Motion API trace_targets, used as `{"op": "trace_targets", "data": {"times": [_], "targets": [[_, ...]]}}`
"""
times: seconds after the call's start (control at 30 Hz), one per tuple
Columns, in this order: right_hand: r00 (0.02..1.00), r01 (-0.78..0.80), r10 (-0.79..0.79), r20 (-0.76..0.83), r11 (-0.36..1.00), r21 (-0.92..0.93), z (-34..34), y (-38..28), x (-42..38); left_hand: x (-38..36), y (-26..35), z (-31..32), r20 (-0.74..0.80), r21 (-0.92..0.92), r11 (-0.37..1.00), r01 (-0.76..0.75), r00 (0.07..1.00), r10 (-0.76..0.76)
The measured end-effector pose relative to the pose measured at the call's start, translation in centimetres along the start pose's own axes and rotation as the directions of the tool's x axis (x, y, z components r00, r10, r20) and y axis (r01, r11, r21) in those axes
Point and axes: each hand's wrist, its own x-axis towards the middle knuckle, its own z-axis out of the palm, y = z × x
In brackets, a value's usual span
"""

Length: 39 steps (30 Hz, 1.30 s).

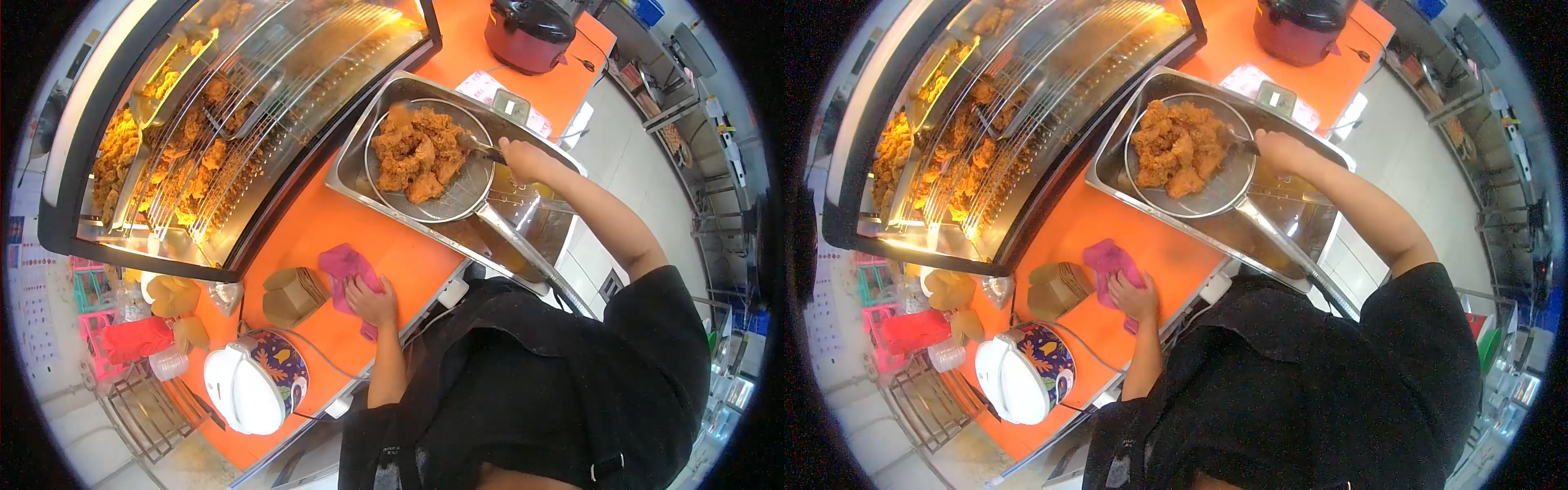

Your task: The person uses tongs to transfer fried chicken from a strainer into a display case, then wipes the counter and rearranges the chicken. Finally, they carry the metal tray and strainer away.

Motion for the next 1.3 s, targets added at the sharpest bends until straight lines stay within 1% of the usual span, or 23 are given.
{"op": "trace_targets", "data": {"times": [0.13, 0.2, 0.23, 0.3, 0.33, 0.4, 0.43, 0.53, 0.6, 0.67, 0.73, 0.77, 0.8, 0.83, 0.87, 0.9, 0.97, 1.0, 1.07, 1.1, 1.13, 1.2, 1.3], "targets": [[1.000, 0.002, -0.001, -0.027, 0.999, 0.037, 1.3, 1.5, 0.6, 0.5, 0.2, -0.1, 0.005, 0.008, 1.000, 0.013, 1.000, -0.013], [0.980, 0.129, -0.112, -0.167, 0.987, 0.092, 2.4, 2.3, 1.7, 0.1, 0.3, -0.3, 0.024, 0.015, 1.000, 0.020, 0.999, -0.020], [0.980, 0.131, -0.116, -0.163, 0.987, 0.088, 2.9, 2.8, 1.9, 0.2, 0.2, -0.3, 0.025, 0.008, 1.000, 0.017, 1.000, -0.017], [0.998, 0.012, 0.006, -0.060, 0.958, 0.287, 2.6, 2.7, 1.8, 0.3, 0.2, -0.3, 0.020, 0.004, 1.000, 0.023, 1.000, -0.023], [0.998, 0.019, -0.002, -0.059, 0.959, 0.281, 2.7, 2.7, 1.7, 0.3, 0.3, -0.3, 0.021, 0.002, 1.000, 0.022, 1.000, -0.022], [0.979, 0.100, -0.028, -0.203, 0.930, 0.353, 3.2, 2.6, 1.1, 0.3, 0.3, -0.5, 0.023, 0.004, 1.000, 0.023, 0.999, -0.023], [0.978, 0.102, -0.031, -0.204, 0.931, 0.351, 3.6, 3.0, 1.0, 0.4, 0.3, -0.5, 0.027, 0.005, 1.000, 0.027, 0.999, -0.027], [0.960, 0.148, -0.084, -0.269, 0.963, 0.225, 4.2, 3.4, 0.6, 0.6, 0.6, -0.7, 0.031, 0.005, 1.000, 0.030, 0.999, -0.030], [0.915, 0.088, 0.033, -0.403, 0.957, 0.277, 3.7, 2.9, -1.1, 0.5, 0.5, -0.7, 0.033, 0.007, 1.000, 0.027, 0.999, -0.028], [0.909, 0.095, 0.057, -0.413, 0.936, 0.338, 3.1, 3.2, -2.5, 0.4, 0.4, -0.5, 0.020, 0.005, 1.000, 0.026, 0.999, -0.026], [0.900, 0.210, 0.083, -0.427, 0.777, 0.593, 2.0, 3.3, -4.6, 0.5, 0.5, -0.6, 0.026, 0.003, 1.000, 0.021, 0.999, -0.021], [0.935, 0.180, 0.104, -0.340, 0.686, 0.705, 2.1, 4.0, -5.0, 0.5, 0.5, -0.7, 0.035, 0.007, 1.000, 0.019, 0.999, -0.019], [0.931, 0.188, 0.101, -0.350, 0.690, 0.699, 1.4, 3.5, -5.9, 0.5, 0.5, -0.6, 0.025, 0.002, 1.000, 0.024, 0.999, -0.024], [0.963, 0.106, 0.175, -0.203, 0.444, 0.890, 0.7, 2.8, -7.3, 0.4, 0.4, -0.6, 0.038, 0.007, 1.000, 0.021, 0.999, -0.021], [0.980, 0.009, 0.197, -0.039, 0.153, 0.988, -0.1, 2.2, -8.3, 0.4, 0.3, -0.5, 0.048, 0.013, 1.000, 0.019, 0.999, -0.019], [0.980, 0.021, 0.190, -0.052, 0.158, 0.987, -0.6, 1.8, -8.6, 0.6, 0.2, -0.6, 0.034, 0.014, 1.000, 0.024, 0.999, -0.024], [0.990, 0.124, 0.039, -0.135, 0.206, 0.971, -1.0, 1.1, -9.0, 0.5, 0.4, -0.7, 0.055, -0.002, 0.999, 0.034, 0.998, -0.034], [0.957, 0.237, 0.096, -0.275, 0.292, 0.927, -1.1, -0.4, -8.6, 0.4, 0.2, -0.7, 0.042, 0.002, 0.999, 0.035, 0.999, -0.035], [0.763, 0.473, 0.063, -0.643, 0.624, 0.622, -2.8, -3.8, -9.0, 0.4, 0.2, -0.5, 0.056, 0.003, 0.999, 0.042, 0.998, -0.042], [0.632, 0.502, -0.005, -0.775, 0.765, 0.404, -3.3, -4.8, -8.6, 0.4, 0.1, -0.5, 0.033, 0.009, 0.999, 0.047, 0.998, -0.047], [0.617, 0.520, -0.014, -0.787, 0.758, 0.394, -3.4, -5.4, -8.0, 0.4, 0.1, -0.6, 0.058, 0.006, 0.999, 0.053, 0.997, -0.053], [0.377, 0.434, -0.138, -0.916, 0.900, 0.044, -3.5, -6.4, -6.6, 0.4, 0.2, -0.7, 0.064, 0.005, 0.998, 0.061, 0.996, -0.061], [0.258, 0.407, -0.236, -0.937, 0.906, -0.117, -4.1, -7.6, -5.5, 0.5, 0.1, -0.9, 0.080, -0.003, 0.998, 0.063, 0.995, -0.063]]}}
